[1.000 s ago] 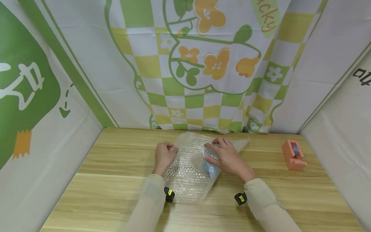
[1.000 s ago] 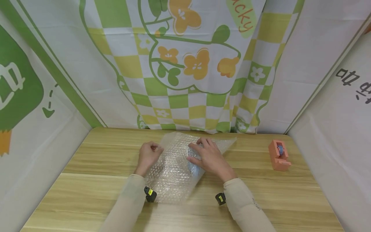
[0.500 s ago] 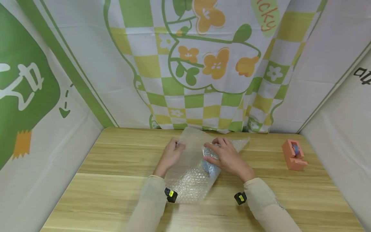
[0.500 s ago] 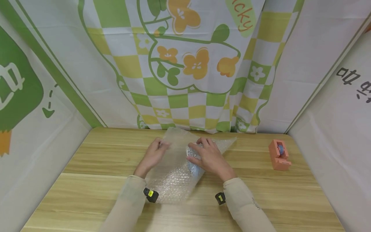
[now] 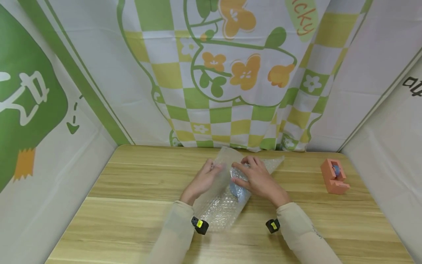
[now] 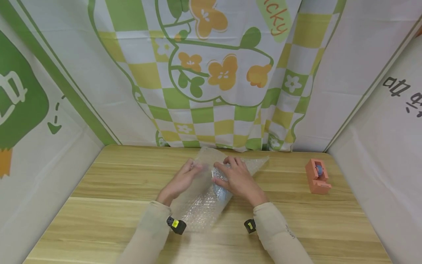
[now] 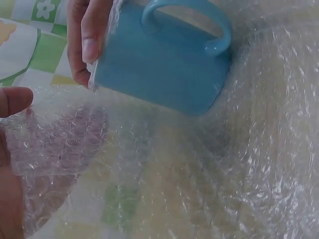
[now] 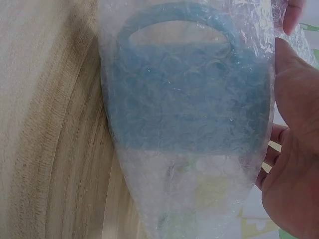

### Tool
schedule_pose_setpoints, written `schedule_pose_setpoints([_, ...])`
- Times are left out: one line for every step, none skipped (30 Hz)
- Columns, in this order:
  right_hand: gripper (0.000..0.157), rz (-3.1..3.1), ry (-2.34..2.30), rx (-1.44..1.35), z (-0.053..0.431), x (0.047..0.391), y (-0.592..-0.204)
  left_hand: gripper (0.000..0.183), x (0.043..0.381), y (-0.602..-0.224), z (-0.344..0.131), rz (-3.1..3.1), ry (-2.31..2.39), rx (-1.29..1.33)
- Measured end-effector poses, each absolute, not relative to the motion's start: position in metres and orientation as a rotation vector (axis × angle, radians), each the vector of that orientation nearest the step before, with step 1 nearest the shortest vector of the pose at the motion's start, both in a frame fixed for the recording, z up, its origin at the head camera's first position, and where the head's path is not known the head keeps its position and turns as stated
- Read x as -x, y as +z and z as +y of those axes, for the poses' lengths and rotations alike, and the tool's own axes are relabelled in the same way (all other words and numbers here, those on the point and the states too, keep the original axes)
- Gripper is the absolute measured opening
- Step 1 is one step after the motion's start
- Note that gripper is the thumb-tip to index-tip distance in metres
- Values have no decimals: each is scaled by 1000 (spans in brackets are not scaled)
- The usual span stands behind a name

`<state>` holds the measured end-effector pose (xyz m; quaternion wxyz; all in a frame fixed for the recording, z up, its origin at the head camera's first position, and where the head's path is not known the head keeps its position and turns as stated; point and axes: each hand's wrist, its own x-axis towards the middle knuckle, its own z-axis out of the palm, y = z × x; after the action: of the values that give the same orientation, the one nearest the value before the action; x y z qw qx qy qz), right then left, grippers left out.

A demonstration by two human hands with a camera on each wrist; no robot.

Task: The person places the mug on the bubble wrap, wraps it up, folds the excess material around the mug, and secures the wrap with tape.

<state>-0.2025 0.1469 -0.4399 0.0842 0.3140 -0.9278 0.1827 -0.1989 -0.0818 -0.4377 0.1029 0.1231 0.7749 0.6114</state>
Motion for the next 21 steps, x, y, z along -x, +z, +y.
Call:
schedule_pose_setpoints([50,-2766,543,-936,147,203,-440,18,199,-438,-81,2272,1811,-363])
schedule_pose_setpoints([50,-2763,544,-936,147,203,-441,17,198,-438,-80,2257,1821,-366])
schedule_pose_setpoints([49,-2760,545,-935,147,203,-441,17,198,-438,-79,2246,1827,-367])
schedule_pose_setpoints([49,-2758,547,-933,147,204,-442,16,197,-438,-79,2236,1832,-367])
schedule_pose_setpoints([49,-2755,546,-932,147,204,-442,16,197,-438,-78,2226,1842,-364])
schedule_pose_setpoints([49,-2753,549,-928,147,204,-442,15,196,-437,-78,2219,1850,-361])
schedule_pose_setpoints([49,-2750,551,-925,147,204,-443,15,196,-437,-77,2216,1856,-364])
schedule_pose_setpoints([49,-2745,558,-922,147,204,-443,15,195,-437,-77,2212,1858,-364])
schedule_pose_setpoints([49,-2744,564,-917,147,204,-443,14,195,-436,-76,2212,1857,-361])
schedule_pose_setpoints([49,-2740,571,-912,147,204,-443,14,194,-436,-76,2210,1855,-361])
schedule_pose_setpoints([49,-2737,579,-906,146,203,-443,13,194,-436,-76,2211,1852,-361])
schedule_pose_setpoints([49,-2733,592,-900,146,203,-443,14,194,-437,-75,2215,1847,-367])
schedule_pose_setpoints([49,-2728,601,-896,146,203,-444,14,194,-437,-75,2217,1842,-369])
schedule_pose_setpoints([49,-2721,611,-892,146,202,-444,14,194,-437,-75,2224,1834,-367])
schedule_pose_setpoints([49,-2715,620,-886,146,202,-444,14,194,-437,-74,2236,1827,-380])
schedule_pose_setpoints([50,-2708,632,-881,146,202,-444,14,194,-437,-73,2248,1820,-400])
schedule_pose_setpoints([51,-2701,641,-875,146,201,-445,15,194,-437,-73,2268,1806,-420])
schedule_pose_setpoints([53,-2694,652,-871,145,201,-445,15,194,-436,-72,2291,1790,-442])
schedule_pose_setpoints([54,-2686,661,-866,145,201,-446,14,193,-435,-71,2317,1766,-460])
schedule_pose_setpoints([55,-2680,672,-857,145,201,-446,14,192,-434,-70,2347,1734,-481])
schedule_pose_setpoints([56,-2676,686,-846,145,201,-447,14,192,-433,-70,2378,1696,-505])
